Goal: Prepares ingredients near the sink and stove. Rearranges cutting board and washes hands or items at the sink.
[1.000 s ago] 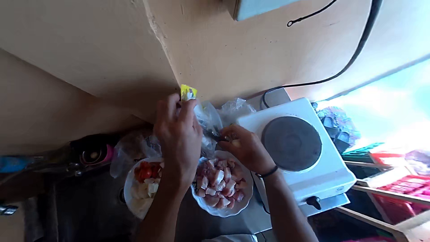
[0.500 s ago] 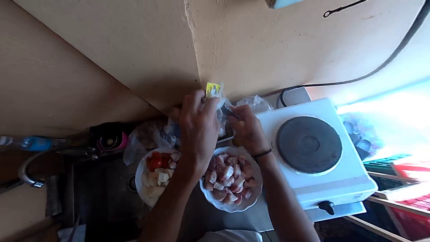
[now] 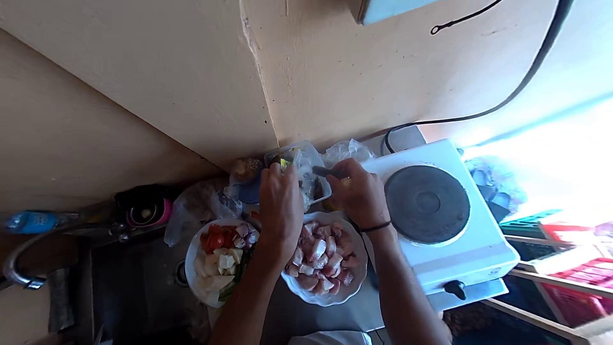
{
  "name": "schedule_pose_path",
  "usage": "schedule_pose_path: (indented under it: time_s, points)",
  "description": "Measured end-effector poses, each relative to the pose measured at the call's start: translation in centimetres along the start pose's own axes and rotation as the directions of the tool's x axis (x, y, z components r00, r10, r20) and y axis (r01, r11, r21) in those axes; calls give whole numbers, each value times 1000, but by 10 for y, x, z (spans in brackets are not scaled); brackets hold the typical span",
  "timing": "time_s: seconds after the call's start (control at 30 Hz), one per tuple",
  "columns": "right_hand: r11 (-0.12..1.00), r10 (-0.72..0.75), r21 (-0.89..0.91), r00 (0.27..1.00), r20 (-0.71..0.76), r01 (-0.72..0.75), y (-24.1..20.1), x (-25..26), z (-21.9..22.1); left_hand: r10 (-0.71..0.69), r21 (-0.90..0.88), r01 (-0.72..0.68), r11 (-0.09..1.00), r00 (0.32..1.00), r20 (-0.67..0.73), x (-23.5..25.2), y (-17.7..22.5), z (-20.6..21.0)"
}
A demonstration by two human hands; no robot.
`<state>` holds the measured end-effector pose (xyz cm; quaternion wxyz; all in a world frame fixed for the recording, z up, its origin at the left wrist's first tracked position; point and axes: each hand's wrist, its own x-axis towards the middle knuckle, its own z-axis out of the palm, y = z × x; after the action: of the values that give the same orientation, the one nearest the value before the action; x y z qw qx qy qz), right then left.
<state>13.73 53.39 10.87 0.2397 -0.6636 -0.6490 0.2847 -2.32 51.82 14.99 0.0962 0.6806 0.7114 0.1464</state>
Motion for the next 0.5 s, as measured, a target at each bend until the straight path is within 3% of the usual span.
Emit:
schedule_pose_path:
  time_s: [0.17, 0.27, 0.37, 0.5]
  points:
    - [971, 28, -239, 998, 55, -14, -34, -1, 22, 1, -6, -1, 1000, 998, 66, 7, -4, 16]
    - [957, -6, -285, 991, 137, 45, -43, 6, 40, -12, -163, 18, 986, 999, 35, 6, -11, 11]
    - [950, -58, -275, 948, 312, 148, -42, 15, 57, -109, -289, 127, 949, 991, 76, -5, -20, 7]
    - [954, -6, -269, 903, 429, 134, -43, 24, 69, -268, -208, 288, 935, 956, 119, -19, -28, 20]
